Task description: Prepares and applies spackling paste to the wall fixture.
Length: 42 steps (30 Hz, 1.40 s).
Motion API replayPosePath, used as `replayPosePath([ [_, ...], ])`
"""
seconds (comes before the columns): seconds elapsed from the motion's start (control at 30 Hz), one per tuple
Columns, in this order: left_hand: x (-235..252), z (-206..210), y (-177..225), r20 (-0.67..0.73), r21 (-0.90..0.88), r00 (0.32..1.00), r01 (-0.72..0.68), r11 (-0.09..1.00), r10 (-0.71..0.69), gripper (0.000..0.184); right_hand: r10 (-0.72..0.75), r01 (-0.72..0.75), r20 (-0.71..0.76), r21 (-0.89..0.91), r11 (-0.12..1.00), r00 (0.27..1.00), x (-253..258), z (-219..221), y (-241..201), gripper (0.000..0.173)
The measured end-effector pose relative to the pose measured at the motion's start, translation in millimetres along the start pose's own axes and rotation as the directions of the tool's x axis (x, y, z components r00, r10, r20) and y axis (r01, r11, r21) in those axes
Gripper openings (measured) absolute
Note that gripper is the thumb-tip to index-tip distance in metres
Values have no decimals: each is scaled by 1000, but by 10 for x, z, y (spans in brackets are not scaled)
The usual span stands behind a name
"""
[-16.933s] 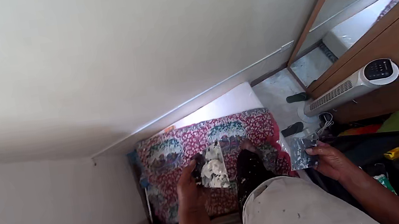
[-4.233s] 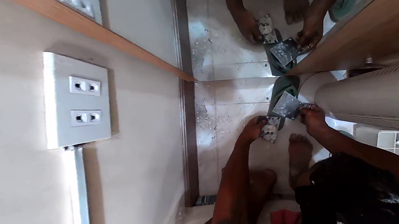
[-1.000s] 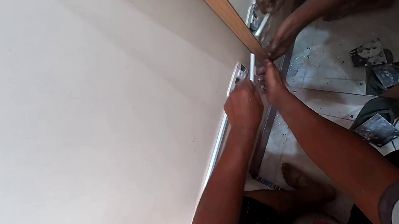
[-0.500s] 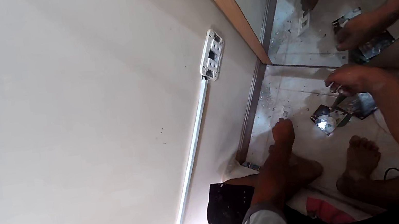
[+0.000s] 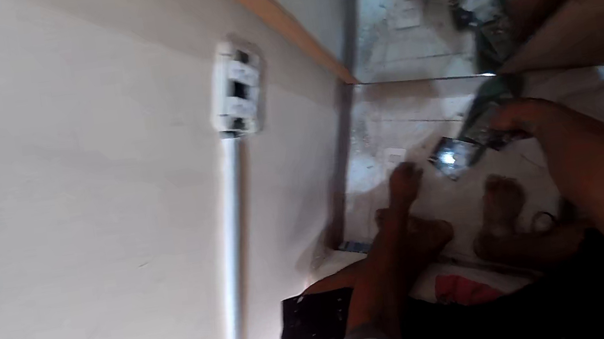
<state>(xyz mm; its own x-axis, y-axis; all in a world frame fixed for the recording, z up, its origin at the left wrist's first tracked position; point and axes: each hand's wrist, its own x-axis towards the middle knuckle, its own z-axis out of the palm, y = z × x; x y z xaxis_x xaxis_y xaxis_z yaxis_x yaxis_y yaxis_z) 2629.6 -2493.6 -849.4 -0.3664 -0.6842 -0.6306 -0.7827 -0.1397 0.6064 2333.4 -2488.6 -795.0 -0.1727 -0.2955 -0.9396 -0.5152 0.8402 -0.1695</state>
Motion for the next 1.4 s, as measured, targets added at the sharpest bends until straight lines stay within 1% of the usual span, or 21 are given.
replayPosePath([
  [0.07, 29, 166, -43, -1, -146, 1000, -25, 989, 25, 38, 99, -96, -36, 66, 993, 994, -105, -5, 101, 36],
  [0.13, 2, 200, 66, 4, -245, 1000, 27, 969, -26, 35, 159, -149, -73, 123, 981, 985, -74, 26, 187, 34],
  [0.27, -88, 276, 201, 65, -274, 986, 166, 947, -154, 40, 157, -126, -100, 262, 957, 983, 108, 206, 333, 37],
  [0.33, -72, 379, 208, 62, -339, 973, 229, 912, -222, 49, 199, -131, -132, 399, 908, 971, 84, 281, 359, 43],
  [0.37, -43, 418, 209, 36, -342, 975, 219, 914, -220, 51, 230, -142, -125, 488, 861, 965, 31, 284, 349, 48],
  [0.4, -16, 439, 220, -5, -290, 983, 173, 941, -183, 51, 257, -148, -114, 572, 807, 960, 16, 294, 355, 53],
  [0.5, 83, 458, 341, -67, 64, 998, -2, 998, 6, 49, 271, -115, -120, 694, 711, 955, 93, 369, 451, 57],
  [0.53, 123, 441, 421, -41, 135, 999, -25, 990, 31, 47, 263, -75, -155, 717, 693, 952, 96, 409, 452, 53],
  [0.6, 258, 385, 505, 77, 170, 996, -51, 984, 39, 42, 235, -7, -208, 734, 679, 949, 100, 484, 442, 50],
  [0.67, 413, 320, 476, 223, 124, 974, -74, 989, 45, 37, 226, 12, -251, 693, 721, 941, 236, 528, 503, 54],
  [0.73, 495, 267, 427, 343, 3, 934, -106, 994, 98, 30, 247, -13, -248, 682, 731, 937, 333, 531, 578, 61],
  [0.77, 482, 217, 430, 396, -74, 912, -90, 993, 112, 27, 263, -30, -234, 691, 722, 936, 346, 516, 597, 63],
  [0.83, 381, 77, 458, 500, -231, 863, 49, 972, 75, 26, 303, -82, -175, 731, 678, 937, 334, 471, 586, 64],
  [0.9, 250, -74, 454, 537, -364, 841, 162, 917, 64, 28, 318, -135, -82, 786, 603, 945, 339, 400, 518, 54],
  [1.0, -9, -421, 564, 533, -479, 842, 224, 849, 79, 34, 237, -210, 97, 830, 517, 967, 243, 205, 389, 41],
  [1.07, -194, -707, 655, 497, -561, 860, 219, 798, 114, 32, 162, -223, 159, 811, 542, 974, 101, 63, 234, 36],
  [1.13, -396, -992, 743, 435, -625, 884, 158, 764, 173, 27, 72, -184, 179, 759, 625, 981, -147, -96, 30, 31],
  [1.23, -773, -1380, 881, 313, -679, 921, 48, 732, 230, 26, -152, -8, 141, 758, 652, 978, -570, -314, -245, 29],
  [1.27, -919, -1491, 909, 272, -705, 930, 19, 709, 246, 29, -241, 70, 104, 783, 618, 965, -701, -352, -310, 29],
  [1.33, -1229, -1684, 966, 179, -769, 950, -27, 638, 257, 33, -389, 203, 15, 835, 512, 921, -1010, -406, -452, 42],
  [1.4, -1513, -1816, 977, 77, -817, 966, -80, 571, 245, 33, -519, 326, -81, 856, 402, 851, -1369, -409, -574, 41],
])
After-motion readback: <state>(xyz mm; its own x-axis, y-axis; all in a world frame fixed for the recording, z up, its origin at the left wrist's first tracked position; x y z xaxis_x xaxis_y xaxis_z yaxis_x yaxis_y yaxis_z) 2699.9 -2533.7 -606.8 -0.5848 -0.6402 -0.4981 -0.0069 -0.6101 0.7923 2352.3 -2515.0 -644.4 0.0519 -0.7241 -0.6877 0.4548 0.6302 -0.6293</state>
